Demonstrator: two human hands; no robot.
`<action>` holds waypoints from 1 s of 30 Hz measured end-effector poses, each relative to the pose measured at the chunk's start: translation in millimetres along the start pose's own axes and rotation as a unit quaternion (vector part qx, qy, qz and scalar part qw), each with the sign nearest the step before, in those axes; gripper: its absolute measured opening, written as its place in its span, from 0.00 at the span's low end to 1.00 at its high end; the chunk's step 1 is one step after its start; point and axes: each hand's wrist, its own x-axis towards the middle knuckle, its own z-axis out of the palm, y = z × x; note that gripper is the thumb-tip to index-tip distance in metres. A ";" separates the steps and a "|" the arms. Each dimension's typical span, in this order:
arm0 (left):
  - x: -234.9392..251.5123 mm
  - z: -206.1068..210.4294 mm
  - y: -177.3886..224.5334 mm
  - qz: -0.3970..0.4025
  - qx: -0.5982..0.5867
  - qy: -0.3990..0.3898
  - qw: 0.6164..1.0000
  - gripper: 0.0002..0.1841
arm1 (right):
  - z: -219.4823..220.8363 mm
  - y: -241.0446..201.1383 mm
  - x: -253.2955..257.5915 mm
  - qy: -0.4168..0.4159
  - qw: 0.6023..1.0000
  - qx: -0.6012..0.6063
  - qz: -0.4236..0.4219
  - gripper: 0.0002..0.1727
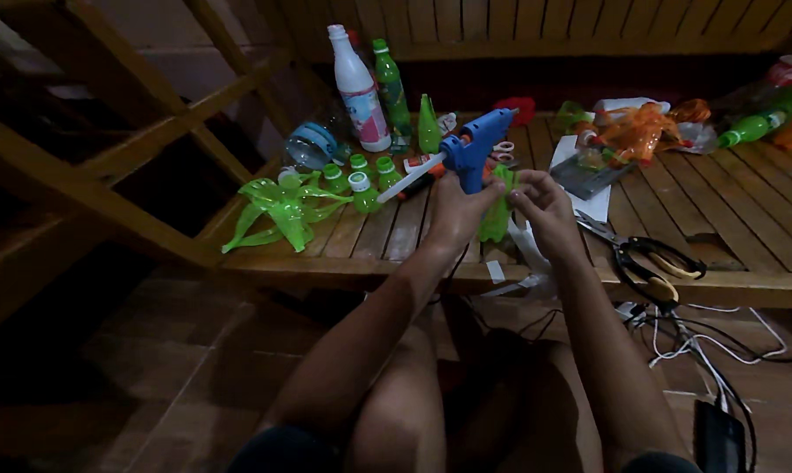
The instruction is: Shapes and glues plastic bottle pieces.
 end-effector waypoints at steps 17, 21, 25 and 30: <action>-5.1 9.3 -10.0 0.040 0.022 0.078 0.996 0.18 | 3.0 11.0 0.3 0.020 0.976 -0.170 -0.134 0.17; -4.6 13.2 -15.1 0.045 0.022 0.081 0.995 0.17 | 3.1 12.0 -0.2 0.017 0.976 -0.181 -0.121 0.14; -4.5 14.2 -15.8 0.046 0.021 0.082 0.995 0.17 | 3.6 11.7 -0.2 0.028 0.978 -0.170 -0.114 0.15; -4.6 13.2 -13.5 0.044 0.018 0.076 0.996 0.17 | 3.1 9.6 -0.2 0.030 0.981 -0.165 -0.102 0.15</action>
